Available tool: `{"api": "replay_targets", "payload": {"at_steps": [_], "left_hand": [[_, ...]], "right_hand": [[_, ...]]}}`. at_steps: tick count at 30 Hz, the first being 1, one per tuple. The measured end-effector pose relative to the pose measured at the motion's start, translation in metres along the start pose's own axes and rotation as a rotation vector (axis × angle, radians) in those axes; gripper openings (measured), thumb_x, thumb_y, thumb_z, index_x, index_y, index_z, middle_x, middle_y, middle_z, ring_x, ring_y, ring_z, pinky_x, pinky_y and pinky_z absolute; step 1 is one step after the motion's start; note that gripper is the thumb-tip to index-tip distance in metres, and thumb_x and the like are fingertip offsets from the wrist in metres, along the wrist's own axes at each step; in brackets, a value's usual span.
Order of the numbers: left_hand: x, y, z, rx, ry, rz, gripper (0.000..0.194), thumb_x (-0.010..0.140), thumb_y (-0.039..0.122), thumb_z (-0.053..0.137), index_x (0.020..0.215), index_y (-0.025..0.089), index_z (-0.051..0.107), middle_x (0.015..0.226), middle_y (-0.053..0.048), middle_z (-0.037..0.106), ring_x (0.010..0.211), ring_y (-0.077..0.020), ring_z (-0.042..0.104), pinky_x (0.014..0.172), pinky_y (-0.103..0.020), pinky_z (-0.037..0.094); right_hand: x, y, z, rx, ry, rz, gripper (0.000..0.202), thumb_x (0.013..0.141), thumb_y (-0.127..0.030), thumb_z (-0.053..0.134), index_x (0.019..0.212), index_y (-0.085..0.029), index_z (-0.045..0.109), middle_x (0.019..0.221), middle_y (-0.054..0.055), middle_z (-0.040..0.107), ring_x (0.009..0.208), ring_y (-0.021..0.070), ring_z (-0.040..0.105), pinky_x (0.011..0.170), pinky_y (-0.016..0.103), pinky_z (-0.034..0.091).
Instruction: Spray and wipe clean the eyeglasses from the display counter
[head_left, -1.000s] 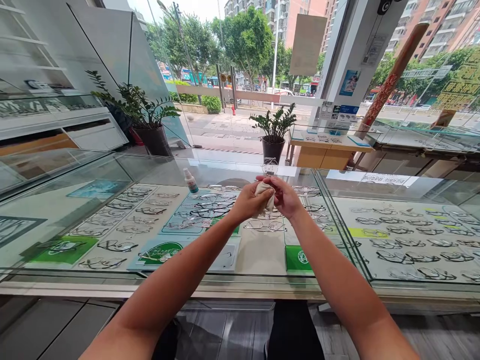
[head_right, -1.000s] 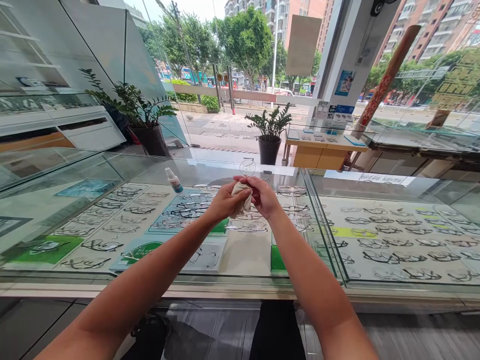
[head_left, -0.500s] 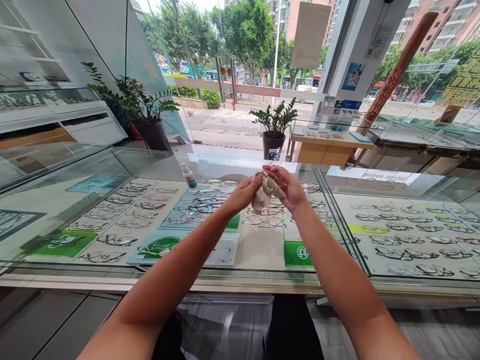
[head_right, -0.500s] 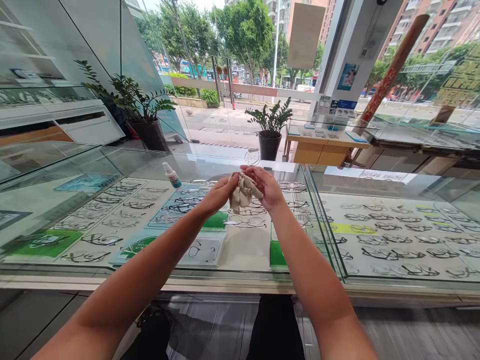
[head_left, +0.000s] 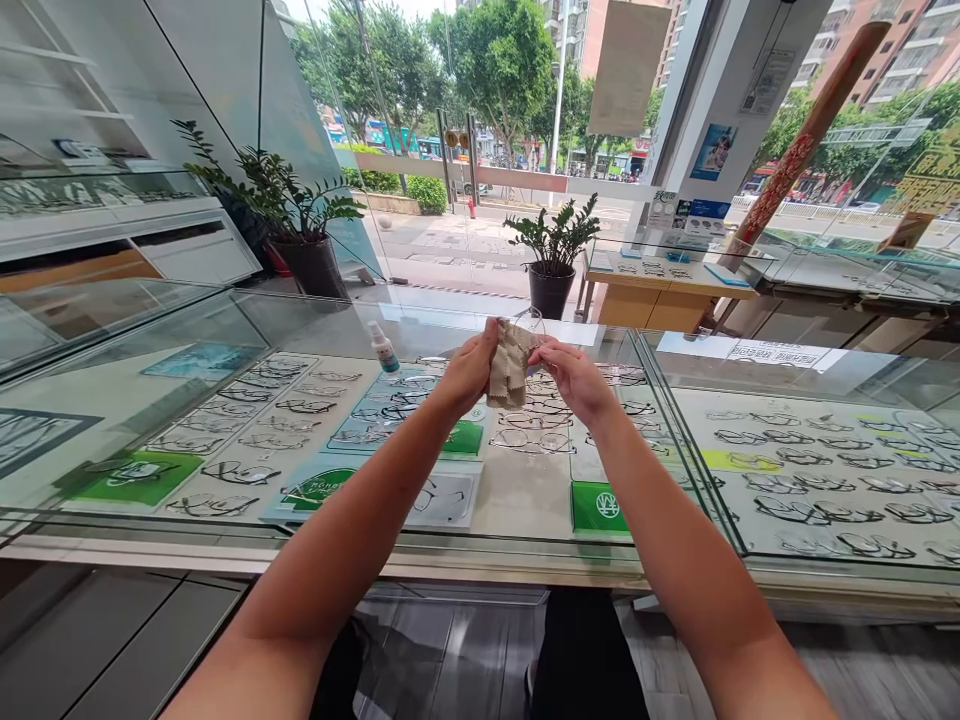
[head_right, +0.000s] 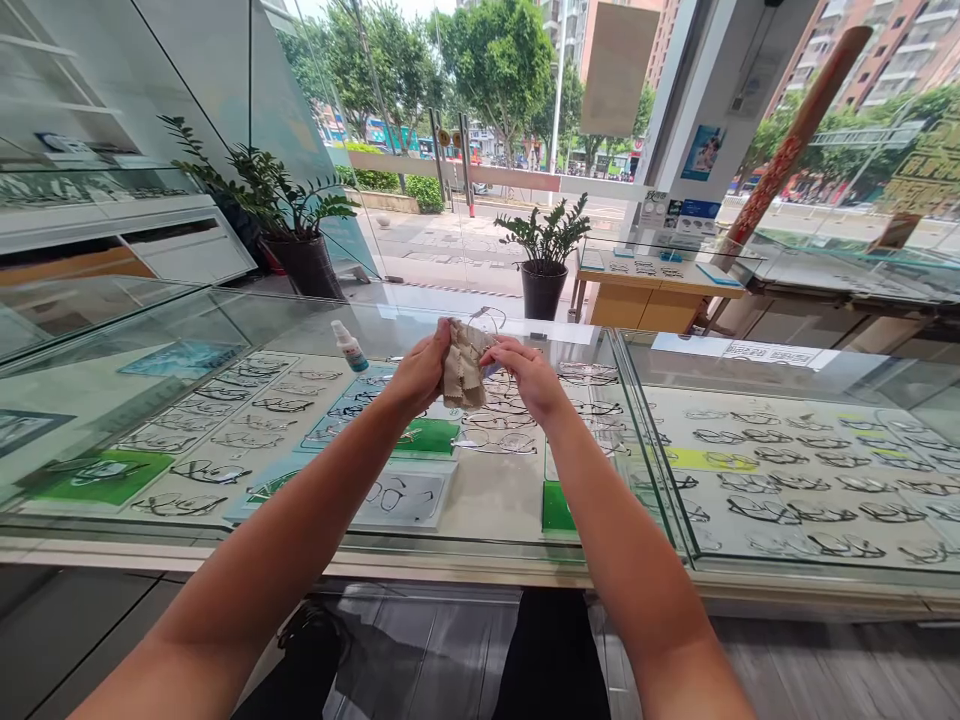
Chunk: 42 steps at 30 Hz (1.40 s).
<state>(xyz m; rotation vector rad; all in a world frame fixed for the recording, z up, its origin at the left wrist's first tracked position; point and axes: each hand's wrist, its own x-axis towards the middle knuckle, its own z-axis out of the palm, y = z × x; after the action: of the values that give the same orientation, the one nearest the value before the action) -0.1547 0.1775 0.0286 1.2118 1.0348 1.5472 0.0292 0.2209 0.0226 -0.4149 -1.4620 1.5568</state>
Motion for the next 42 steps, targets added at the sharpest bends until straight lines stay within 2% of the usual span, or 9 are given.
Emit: {"api": "replay_targets", "payload": {"at_steps": [4, 7, 11, 21, 25, 33, 42], "left_hand": [[-0.004, 0.004, 0.001, 0.050, -0.057, 0.041, 0.077, 0.076, 0.094, 0.076, 0.080, 0.017, 0.068, 0.069, -0.001, 0.066, 0.061, -0.0130, 0.056, 0.057, -0.026, 0.045], [-0.005, 0.005, 0.002, 0.059, -0.053, 0.055, 0.076, 0.074, 0.092, 0.080, 0.078, 0.018, 0.064, 0.068, 0.000, 0.063, 0.058, -0.0120, 0.052, 0.055, -0.026, 0.043], [-0.005, 0.006, 0.003, 0.043, -0.058, 0.044, 0.070, 0.071, 0.081, 0.090, 0.084, 0.017, 0.067, 0.071, 0.000, 0.066, 0.061, -0.0127, 0.055, 0.058, -0.027, 0.046], [-0.004, 0.005, -0.003, -0.032, -0.132, 0.005, 0.053, 0.072, 0.054, 0.101, 0.098, 0.015, 0.076, 0.082, -0.002, 0.073, 0.071, -0.0143, 0.064, 0.068, -0.026, 0.053], [-0.004, 0.005, -0.003, -0.066, -0.155, 0.021, 0.047, 0.074, 0.048, 0.102, 0.099, 0.015, 0.078, 0.085, -0.003, 0.075, 0.074, -0.0141, 0.067, 0.069, -0.025, 0.054], [-0.005, 0.006, -0.002, -0.104, -0.086, 0.023, 0.056, 0.066, 0.048, 0.106, 0.102, 0.014, 0.080, 0.086, -0.003, 0.077, 0.073, -0.0140, 0.069, 0.067, -0.025, 0.058], [-0.004, 0.007, -0.004, -0.060, -0.139, 0.040, 0.053, 0.068, 0.047, 0.105, 0.101, 0.013, 0.081, 0.085, -0.005, 0.079, 0.073, -0.0164, 0.071, 0.071, -0.028, 0.060]], "right_hand": [[-0.001, 0.000, 0.002, -0.033, -0.012, 0.030, 0.021, 0.081, -0.046, 0.081, 0.074, -0.027, 0.086, 0.108, 0.005, 0.076, 0.120, 0.0260, 0.060, 0.115, 0.040, 0.044], [-0.001, 0.002, 0.003, -0.060, -0.021, 0.014, 0.021, 0.081, -0.044, 0.079, 0.072, -0.025, 0.085, 0.099, 0.004, 0.074, 0.105, 0.0224, 0.062, 0.108, 0.038, 0.046], [-0.001, 0.005, 0.003, -0.061, -0.017, 0.029, 0.022, 0.082, -0.045, 0.080, 0.073, -0.025, 0.083, 0.088, 0.002, 0.074, 0.095, 0.0201, 0.061, 0.100, 0.037, 0.047], [-0.002, 0.006, 0.010, 0.057, 0.055, 0.084, 0.026, 0.074, -0.048, 0.085, 0.071, -0.023, 0.080, 0.083, 0.002, 0.070, 0.088, 0.0182, 0.059, 0.082, 0.032, 0.048], [-0.002, 0.007, 0.013, 0.064, 0.082, 0.073, 0.026, 0.074, -0.048, 0.085, 0.069, -0.024, 0.079, 0.084, 0.002, 0.070, 0.090, 0.0189, 0.060, 0.086, 0.033, 0.051], [-0.002, 0.012, 0.014, -0.018, 0.121, 0.010, 0.023, 0.079, -0.048, 0.082, 0.074, -0.026, 0.082, 0.093, 0.003, 0.072, 0.101, 0.0207, 0.062, 0.103, 0.036, 0.048], [0.000, 0.015, 0.014, 0.079, 0.085, 0.083, 0.027, 0.073, -0.049, 0.089, 0.070, -0.025, 0.078, 0.087, 0.002, 0.072, 0.097, 0.0208, 0.063, 0.101, 0.037, 0.052]]}}
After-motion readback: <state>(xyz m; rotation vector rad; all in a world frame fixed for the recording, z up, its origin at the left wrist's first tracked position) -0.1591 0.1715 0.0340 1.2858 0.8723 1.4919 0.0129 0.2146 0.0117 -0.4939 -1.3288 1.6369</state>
